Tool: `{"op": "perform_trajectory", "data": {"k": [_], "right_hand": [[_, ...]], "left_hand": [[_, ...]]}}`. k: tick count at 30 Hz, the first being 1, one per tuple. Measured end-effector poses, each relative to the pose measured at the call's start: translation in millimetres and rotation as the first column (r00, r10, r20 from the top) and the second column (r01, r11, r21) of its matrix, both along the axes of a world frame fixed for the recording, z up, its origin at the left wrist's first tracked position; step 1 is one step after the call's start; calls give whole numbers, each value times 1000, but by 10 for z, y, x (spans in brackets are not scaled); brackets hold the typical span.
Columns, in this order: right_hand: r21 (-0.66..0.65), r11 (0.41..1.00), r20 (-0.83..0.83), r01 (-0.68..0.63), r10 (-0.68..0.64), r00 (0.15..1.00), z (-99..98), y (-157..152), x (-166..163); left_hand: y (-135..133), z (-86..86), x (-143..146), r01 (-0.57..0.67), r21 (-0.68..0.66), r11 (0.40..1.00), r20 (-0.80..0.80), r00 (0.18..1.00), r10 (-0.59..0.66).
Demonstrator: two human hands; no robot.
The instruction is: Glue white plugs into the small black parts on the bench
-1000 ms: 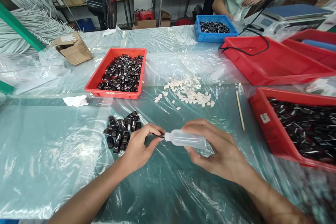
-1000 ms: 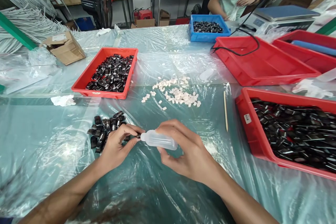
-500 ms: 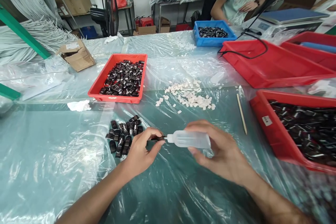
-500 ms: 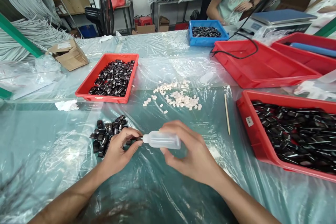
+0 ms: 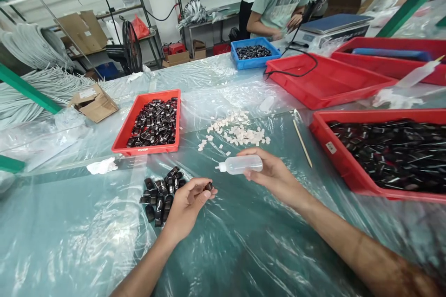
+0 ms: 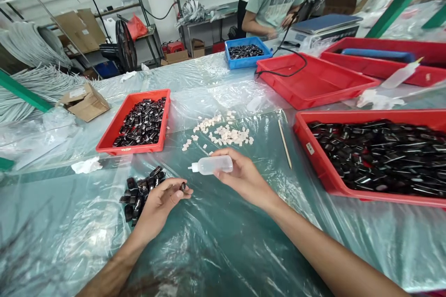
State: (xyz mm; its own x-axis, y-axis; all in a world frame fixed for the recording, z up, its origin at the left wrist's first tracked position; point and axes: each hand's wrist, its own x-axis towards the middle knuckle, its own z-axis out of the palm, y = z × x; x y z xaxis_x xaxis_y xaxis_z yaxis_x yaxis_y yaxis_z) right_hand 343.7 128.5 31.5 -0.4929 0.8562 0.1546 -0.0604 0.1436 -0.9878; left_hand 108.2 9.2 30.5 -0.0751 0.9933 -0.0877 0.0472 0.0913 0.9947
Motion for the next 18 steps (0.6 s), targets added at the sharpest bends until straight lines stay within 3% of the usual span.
{"op": "perform_trajectory", "data": {"k": [4,6,9,14,18], "right_hand": [[154,988,40,-17,11,999,6,-62,-6],[199,979,54,-45,35,998,-16,-116,-30],[271,959,73,-85,68,995,-39,-187,-70],[403,908,141,-112,60,988,17,-244,-106],[591,801,169,-95,-8,986,87,-289,-87]], "left_hand": [[-9,-67,-41,-165,176,970,-182,963,197],[-17,-86,-62,-174,306,936,-295,917,267],[-22,-84,-72,-132,393,910,-368,884,287],[-40,-61,-31,-95,412,906,-382,885,266],[-47,-67,-16,-74,483,873,-391,874,290]]}}
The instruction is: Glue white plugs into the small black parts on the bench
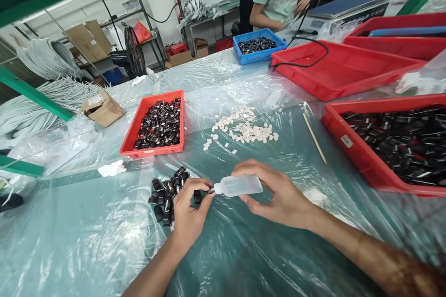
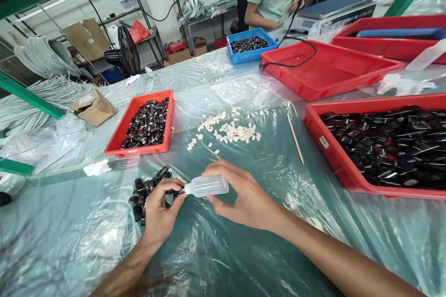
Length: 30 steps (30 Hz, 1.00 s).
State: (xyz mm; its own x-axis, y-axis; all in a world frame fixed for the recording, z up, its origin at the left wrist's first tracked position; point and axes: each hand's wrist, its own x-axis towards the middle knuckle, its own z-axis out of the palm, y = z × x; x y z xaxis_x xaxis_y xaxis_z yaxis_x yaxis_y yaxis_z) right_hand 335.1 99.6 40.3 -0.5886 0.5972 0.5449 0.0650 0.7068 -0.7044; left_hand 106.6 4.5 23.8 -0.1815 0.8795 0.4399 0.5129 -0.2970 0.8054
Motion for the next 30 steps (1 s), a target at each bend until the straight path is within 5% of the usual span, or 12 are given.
{"op": "perform_trajectory", "data": {"k": [5,8,19,27,30], "right_hand": [[428,902,79,50,-93,993,21,-64,70],[568,822,115,54,-144,983,28,-84,98],[352,936,158,-26,-32,987,151,-51,148],[661,750,254,-4,-219,942,101,-241,152],[674,739,246,-2,-222,943,103,-274,139]], "left_hand": [[11,-1,-6,8,50,999,-62,998,-4],[12,10,-2,23,55,998,-102,995,-17],[8,6,25,76,93,993,-210,976,-55],[22,-6,38,66,101,993,-207,977,-44],[19,-12,39,58,100,993,-206,978,-37]]}}
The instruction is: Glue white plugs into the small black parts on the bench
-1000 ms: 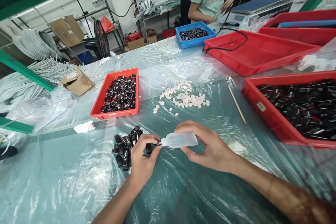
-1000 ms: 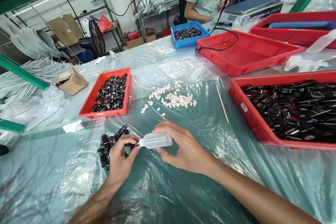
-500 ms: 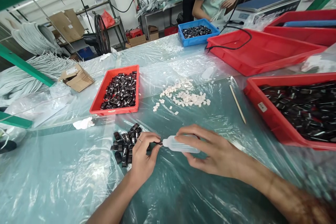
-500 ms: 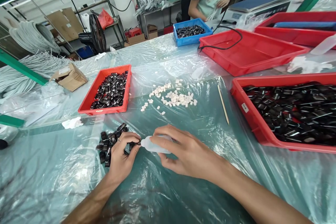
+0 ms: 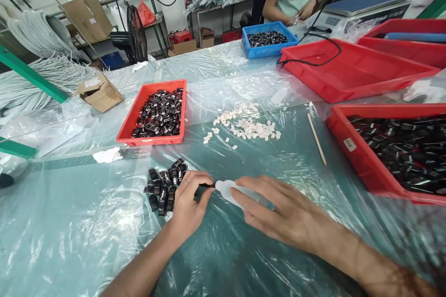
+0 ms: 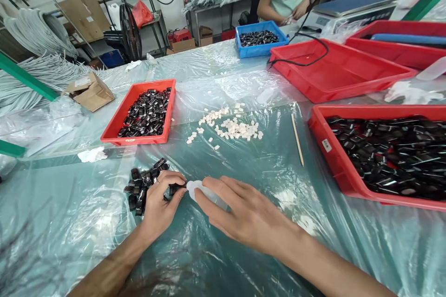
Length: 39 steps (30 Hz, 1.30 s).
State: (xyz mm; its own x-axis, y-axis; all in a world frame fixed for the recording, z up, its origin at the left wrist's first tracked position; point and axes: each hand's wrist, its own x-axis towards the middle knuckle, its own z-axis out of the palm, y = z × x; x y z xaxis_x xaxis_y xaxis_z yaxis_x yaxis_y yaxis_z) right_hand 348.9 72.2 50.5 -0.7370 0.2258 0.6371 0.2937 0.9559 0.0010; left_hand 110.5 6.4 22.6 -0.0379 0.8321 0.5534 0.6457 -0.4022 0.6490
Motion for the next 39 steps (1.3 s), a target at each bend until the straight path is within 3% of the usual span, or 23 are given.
{"op": "perform_trajectory", "data": {"k": [2,4,7,10,12,14,19,25,27,29,33,39], "right_hand": [[-143,990,-73,-17,7,997,26,50,6],[-395,916,-172,-74,6,985,52,154,28],[-735,642,-328,-217,-57,943,16,355,55],[-861,333,-458,-384,-182,870,-165,517,0],[-872,242,-477,-426,-220,851,-332,584,-86],[-880,263,-453,-395,-216,865,-490,632,-181],[-890,399,-322,-222,-205,924,-704,752,-289],[-855,509,-179,-101,-105,978,-560,1058,5],[-834,552,-135,-22,-164,977,-510,1200,161],[-797,593,-90,117,-308,947,-499,1304,276],[-708,599,9,376,-524,852,-567,1364,296],[-673,536,116,510,-604,788,-679,1407,197]], "left_hand": [[-7,-5,-3,5,-9,1000,17,1000,-5],[-11,-10,-8,13,-24,1000,52,999,-12],[-5,-16,-24,9,-40,999,92,996,-6],[11,-21,-47,-2,-50,999,86,996,6],[15,-24,-61,-8,-49,999,75,997,11],[14,-31,-71,-15,-45,999,59,998,18],[10,-102,-78,-17,-41,999,30,999,19],[-14,-173,-36,23,-72,997,43,999,-19],[-24,-170,-14,18,-85,996,55,998,-13],[-33,-151,18,14,-107,994,76,997,-6],[-53,-74,115,49,-131,990,101,994,-36],[-123,-24,247,224,-51,973,146,966,-215]]}}
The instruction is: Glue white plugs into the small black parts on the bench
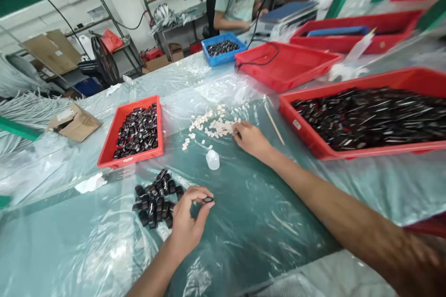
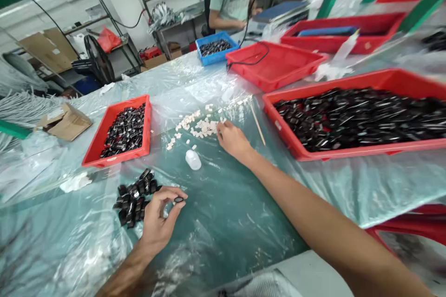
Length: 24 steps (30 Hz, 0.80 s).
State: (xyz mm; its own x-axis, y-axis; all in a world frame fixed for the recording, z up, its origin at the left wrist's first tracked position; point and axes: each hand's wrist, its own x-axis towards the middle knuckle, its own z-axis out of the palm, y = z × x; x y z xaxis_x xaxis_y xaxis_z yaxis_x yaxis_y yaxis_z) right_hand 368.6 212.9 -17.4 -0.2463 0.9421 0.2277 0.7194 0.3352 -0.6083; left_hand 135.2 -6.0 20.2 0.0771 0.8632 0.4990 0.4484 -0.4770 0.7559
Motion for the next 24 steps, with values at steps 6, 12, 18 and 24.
{"op": "perform_trajectory", "data": {"k": [6,12,18,24], "right_hand": [[-17,1000,-12,-1,1,1000,212,-93,96],[151,879,-513,-453,461,724,683,-1086,-243],[262,809,-580,-527,568,584,608,-1477,-454],[227,850,-623,-476,502,600,492,-1514,-477]], "left_hand": [[-72,-41,-20,32,-134,991,22,999,-29],[-67,-26,-55,-18,-103,994,0,1000,18],[-77,-21,-48,-76,-73,994,-32,997,74],[-95,-16,-34,-90,-55,994,-11,996,90]]}}
